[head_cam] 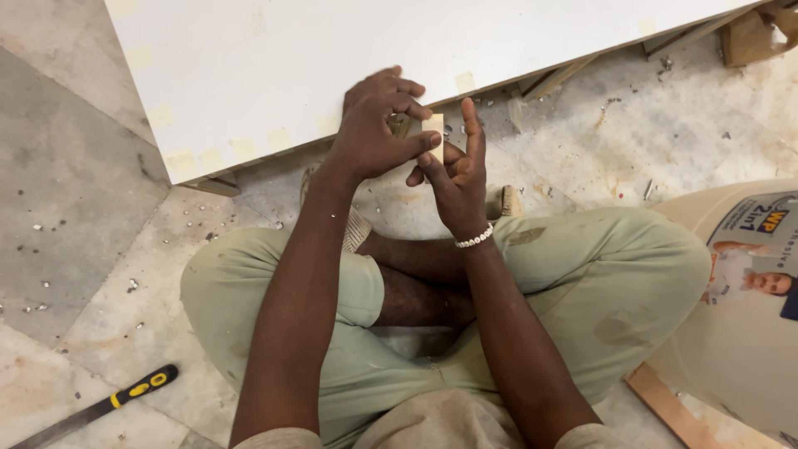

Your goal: The person sits on the floor and applies strips of masking tape to the edges of a white furniture piece, using a screwdriver to press and secure the tape into the corners.

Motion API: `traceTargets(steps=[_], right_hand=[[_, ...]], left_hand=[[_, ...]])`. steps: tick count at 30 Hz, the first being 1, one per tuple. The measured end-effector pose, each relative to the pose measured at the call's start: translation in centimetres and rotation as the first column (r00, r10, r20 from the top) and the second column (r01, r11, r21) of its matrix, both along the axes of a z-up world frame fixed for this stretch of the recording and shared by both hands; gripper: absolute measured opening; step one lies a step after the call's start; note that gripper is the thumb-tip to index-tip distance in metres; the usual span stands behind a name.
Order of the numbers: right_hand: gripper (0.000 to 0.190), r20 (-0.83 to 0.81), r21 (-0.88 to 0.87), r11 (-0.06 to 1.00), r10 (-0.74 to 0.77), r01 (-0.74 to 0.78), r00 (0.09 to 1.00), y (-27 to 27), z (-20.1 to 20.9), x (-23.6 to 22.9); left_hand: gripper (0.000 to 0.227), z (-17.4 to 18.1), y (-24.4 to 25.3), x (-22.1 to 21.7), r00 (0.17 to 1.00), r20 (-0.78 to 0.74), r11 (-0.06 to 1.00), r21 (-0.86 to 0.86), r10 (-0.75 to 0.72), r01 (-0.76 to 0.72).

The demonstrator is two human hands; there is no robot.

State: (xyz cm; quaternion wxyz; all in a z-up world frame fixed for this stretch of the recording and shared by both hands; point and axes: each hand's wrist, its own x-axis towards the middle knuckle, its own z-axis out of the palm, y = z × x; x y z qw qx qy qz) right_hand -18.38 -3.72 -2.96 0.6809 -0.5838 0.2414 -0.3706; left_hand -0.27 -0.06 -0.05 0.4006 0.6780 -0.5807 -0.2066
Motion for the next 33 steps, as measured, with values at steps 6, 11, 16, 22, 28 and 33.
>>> traceTargets(steps=[6, 11, 16, 22, 28, 33], right_hand=[[0.076, -0.035, 0.012, 1.000, -0.009, 0.010, 0.999, 0.1, 0.7, -0.2], [0.054, 0.005, 0.158, 0.985, -0.073, 0.071, 0.997, 0.2, 0.9, 0.2], [0.050, 0.020, 0.276, 0.959, -0.077, 0.068, 0.997, -0.4, 0.7, 0.4], [0.044, 0.029, 0.371, 0.925, -0.097, 0.080, 0.995, -1.4, 0.5, 0.8], [0.038, -0.037, 0.462, 0.876, -0.136, 0.137, 0.990, -3.4, 0.2, 0.9], [0.033, -0.081, 0.485, 0.858, -0.147, 0.168, 0.986, -4.3, -1.3, 0.7]], left_hand=[[0.018, -0.5, -0.7, -0.4, 0.961, -0.269, 0.996, -0.034, 0.071, -0.083], [0.017, -0.3, -1.3, -1.6, 0.953, -0.125, 0.955, -0.079, 0.274, -0.285], [0.017, -1.0, -1.7, -1.8, 0.944, -0.130, 0.935, -0.151, 0.304, -0.322], [0.022, -0.2, -2.9, -1.9, 0.934, 0.001, 0.931, -0.075, 0.357, -0.356], [0.025, -0.4, -5.0, -2.3, 0.906, 0.215, 0.928, -0.172, 0.364, -0.332], [0.024, -2.1, -5.4, -2.7, 0.875, 0.310, 0.921, -0.237, 0.372, -0.308]])
